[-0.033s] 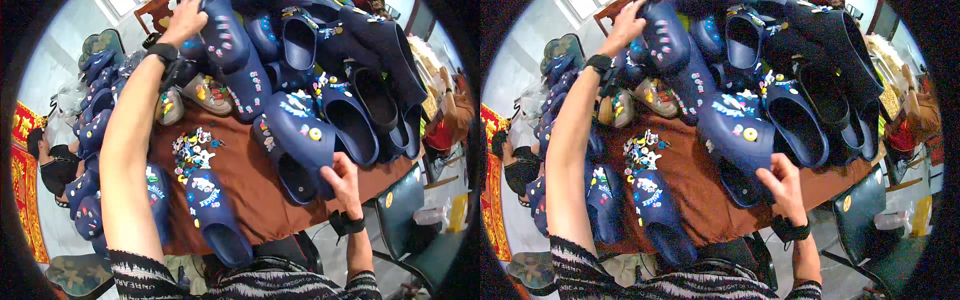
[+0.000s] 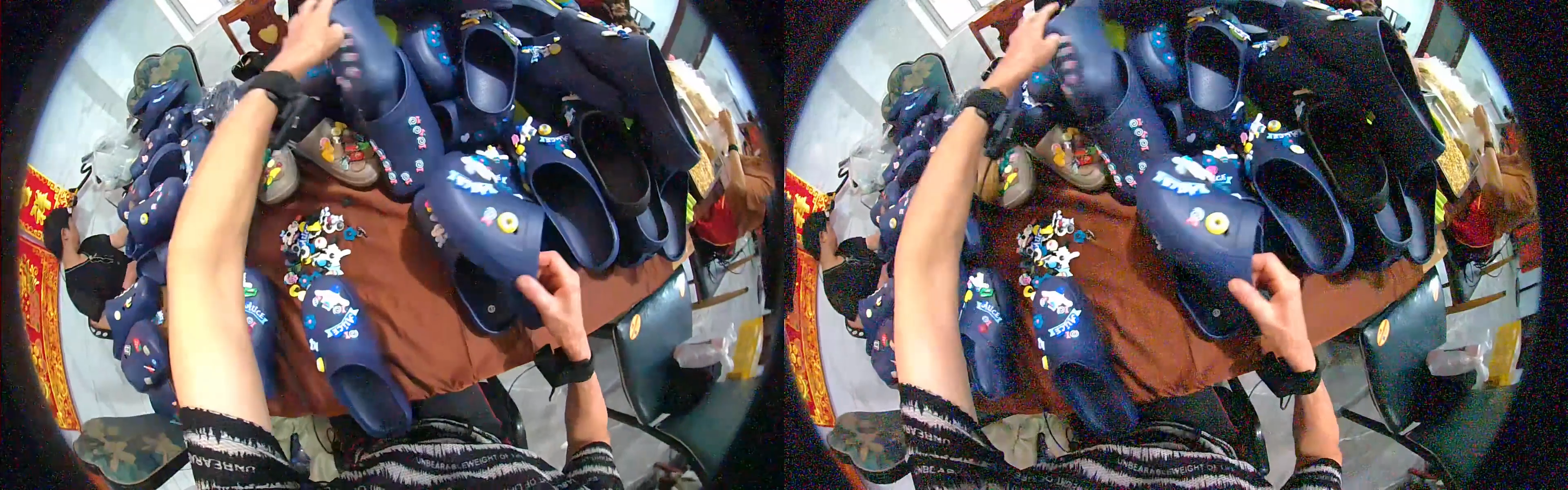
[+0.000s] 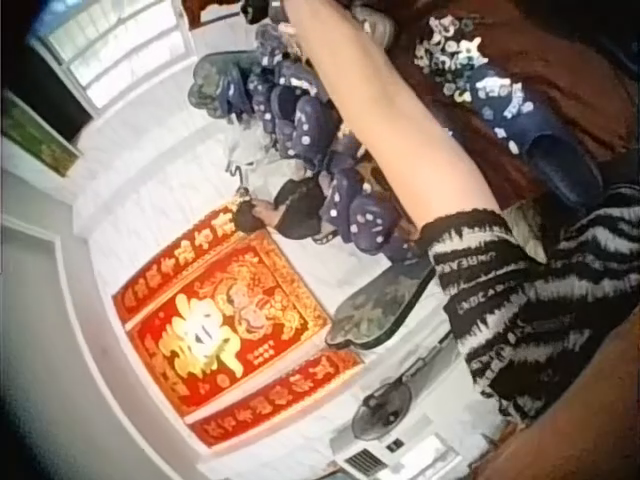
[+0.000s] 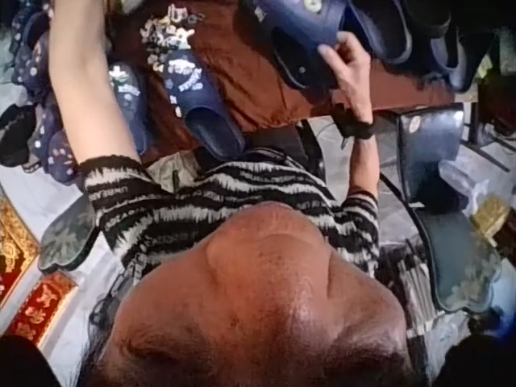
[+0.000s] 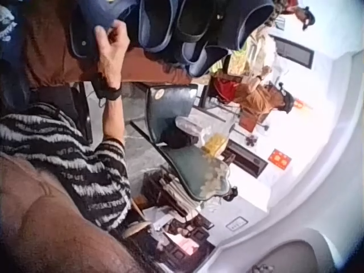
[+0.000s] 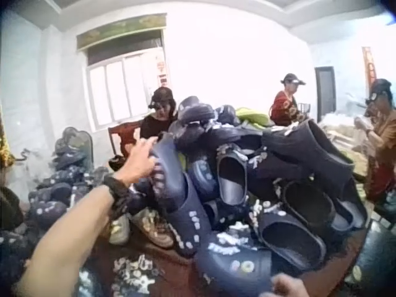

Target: The recorder is applying various decorative charms to the holes on the top of blue clogs at a manufacturing station.

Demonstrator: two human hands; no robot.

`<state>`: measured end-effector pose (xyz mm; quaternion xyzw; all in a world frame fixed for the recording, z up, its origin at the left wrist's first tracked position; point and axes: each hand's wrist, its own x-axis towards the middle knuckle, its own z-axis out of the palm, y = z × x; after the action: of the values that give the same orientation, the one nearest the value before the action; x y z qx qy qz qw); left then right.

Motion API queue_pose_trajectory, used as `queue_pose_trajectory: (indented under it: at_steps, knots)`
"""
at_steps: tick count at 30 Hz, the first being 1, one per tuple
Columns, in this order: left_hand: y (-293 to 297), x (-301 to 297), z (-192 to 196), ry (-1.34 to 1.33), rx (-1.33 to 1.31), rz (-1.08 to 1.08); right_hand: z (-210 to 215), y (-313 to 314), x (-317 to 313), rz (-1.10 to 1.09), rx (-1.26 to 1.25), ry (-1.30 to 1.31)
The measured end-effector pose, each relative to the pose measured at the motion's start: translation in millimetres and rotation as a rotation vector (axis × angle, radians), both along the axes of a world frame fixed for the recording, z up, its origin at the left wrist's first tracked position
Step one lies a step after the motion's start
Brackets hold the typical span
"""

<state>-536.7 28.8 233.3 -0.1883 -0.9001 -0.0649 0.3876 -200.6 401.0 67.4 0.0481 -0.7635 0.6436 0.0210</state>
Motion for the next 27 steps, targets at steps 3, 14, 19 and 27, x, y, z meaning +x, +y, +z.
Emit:
queue_pose_trajectory:
  at_steps: [3, 14, 19, 27]
  knots:
    - [-10, -24, -55, -0.118, 0.07, 0.037, 10, -12, -4, -0.01, 0.314, 0.231]
    - [-22, 20, -62, -0.049, 0.126, -0.118, 31, -25, -13, -0.005, 0.607, 0.158]
    - [-23, 100, -81, -0.161, 0.202, -0.18, 25, -19, 1, 0.037, 0.622, 0.224]
    - [-37, 317, -85, -0.371, 0.41, -0.078, 44, -29, 27, -0.237, 0.57, 0.554]
